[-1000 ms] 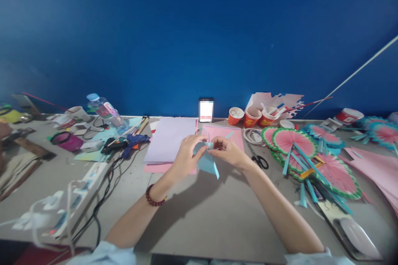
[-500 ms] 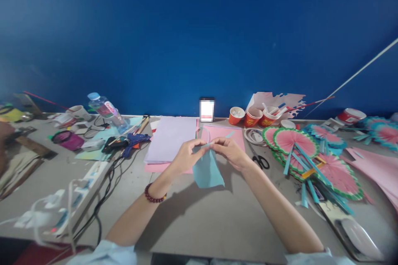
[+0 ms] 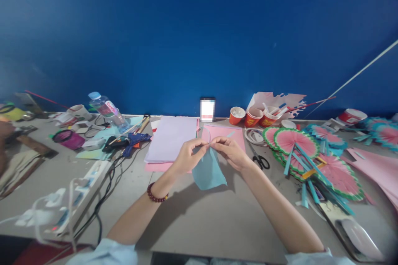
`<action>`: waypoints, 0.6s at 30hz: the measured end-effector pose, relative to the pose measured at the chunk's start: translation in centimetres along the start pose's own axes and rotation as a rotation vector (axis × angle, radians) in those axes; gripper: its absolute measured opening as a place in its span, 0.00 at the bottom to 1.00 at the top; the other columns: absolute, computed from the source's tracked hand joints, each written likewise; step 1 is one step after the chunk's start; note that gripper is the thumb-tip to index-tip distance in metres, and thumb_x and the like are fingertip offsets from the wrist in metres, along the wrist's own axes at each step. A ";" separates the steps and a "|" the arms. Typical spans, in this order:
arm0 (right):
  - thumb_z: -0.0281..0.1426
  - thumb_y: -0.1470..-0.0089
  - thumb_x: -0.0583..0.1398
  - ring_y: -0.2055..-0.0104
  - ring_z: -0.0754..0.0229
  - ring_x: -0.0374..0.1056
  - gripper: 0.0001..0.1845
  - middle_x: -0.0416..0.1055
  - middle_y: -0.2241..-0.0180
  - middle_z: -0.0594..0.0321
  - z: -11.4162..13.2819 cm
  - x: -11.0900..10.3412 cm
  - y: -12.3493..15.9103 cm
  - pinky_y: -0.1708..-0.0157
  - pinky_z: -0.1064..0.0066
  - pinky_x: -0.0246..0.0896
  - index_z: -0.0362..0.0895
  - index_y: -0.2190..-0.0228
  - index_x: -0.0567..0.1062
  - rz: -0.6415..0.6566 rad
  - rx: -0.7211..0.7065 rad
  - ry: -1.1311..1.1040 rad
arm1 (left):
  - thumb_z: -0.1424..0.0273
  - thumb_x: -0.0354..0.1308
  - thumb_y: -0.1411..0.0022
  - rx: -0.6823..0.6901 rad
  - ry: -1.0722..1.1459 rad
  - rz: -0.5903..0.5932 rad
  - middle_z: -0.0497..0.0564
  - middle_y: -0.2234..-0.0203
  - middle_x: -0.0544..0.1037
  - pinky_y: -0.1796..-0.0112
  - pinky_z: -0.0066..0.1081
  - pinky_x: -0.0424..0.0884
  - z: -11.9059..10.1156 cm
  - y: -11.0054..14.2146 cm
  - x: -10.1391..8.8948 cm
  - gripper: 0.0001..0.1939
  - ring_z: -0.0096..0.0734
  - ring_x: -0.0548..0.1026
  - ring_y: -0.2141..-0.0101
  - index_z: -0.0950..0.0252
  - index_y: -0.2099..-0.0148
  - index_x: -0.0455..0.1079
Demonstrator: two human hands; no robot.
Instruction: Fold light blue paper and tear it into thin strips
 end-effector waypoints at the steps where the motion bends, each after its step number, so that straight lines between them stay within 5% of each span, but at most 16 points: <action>1: 0.34 0.60 0.68 0.70 0.67 0.64 0.09 0.71 0.74 0.68 -0.1 0.0 0.0 0.66 0.74 0.57 0.45 0.76 0.76 -0.002 -0.001 -0.015 | 0.63 0.50 0.38 -0.002 0.006 -0.009 0.49 0.73 0.72 0.72 0.24 0.62 0.0 0.0 0.0 0.13 0.27 0.67 0.71 0.66 0.66 0.70; 18: 0.34 0.59 0.68 0.73 0.68 0.63 0.08 0.71 0.76 0.68 -0.9 0.4 -0.1 0.69 0.74 0.54 0.45 0.76 0.77 -0.009 -0.012 -0.146 | 0.59 0.55 0.41 -0.138 0.266 -0.060 0.46 0.78 0.65 0.78 0.23 0.54 1.2 -0.1 0.7 0.15 0.22 0.59 0.78 0.67 0.68 0.69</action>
Point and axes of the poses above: each hand's wrist, its own y-axis away from the middle knuckle, its own x-axis out of the palm, z = x × y, the point moved 5 cm from there along -y, towards the middle knuckle
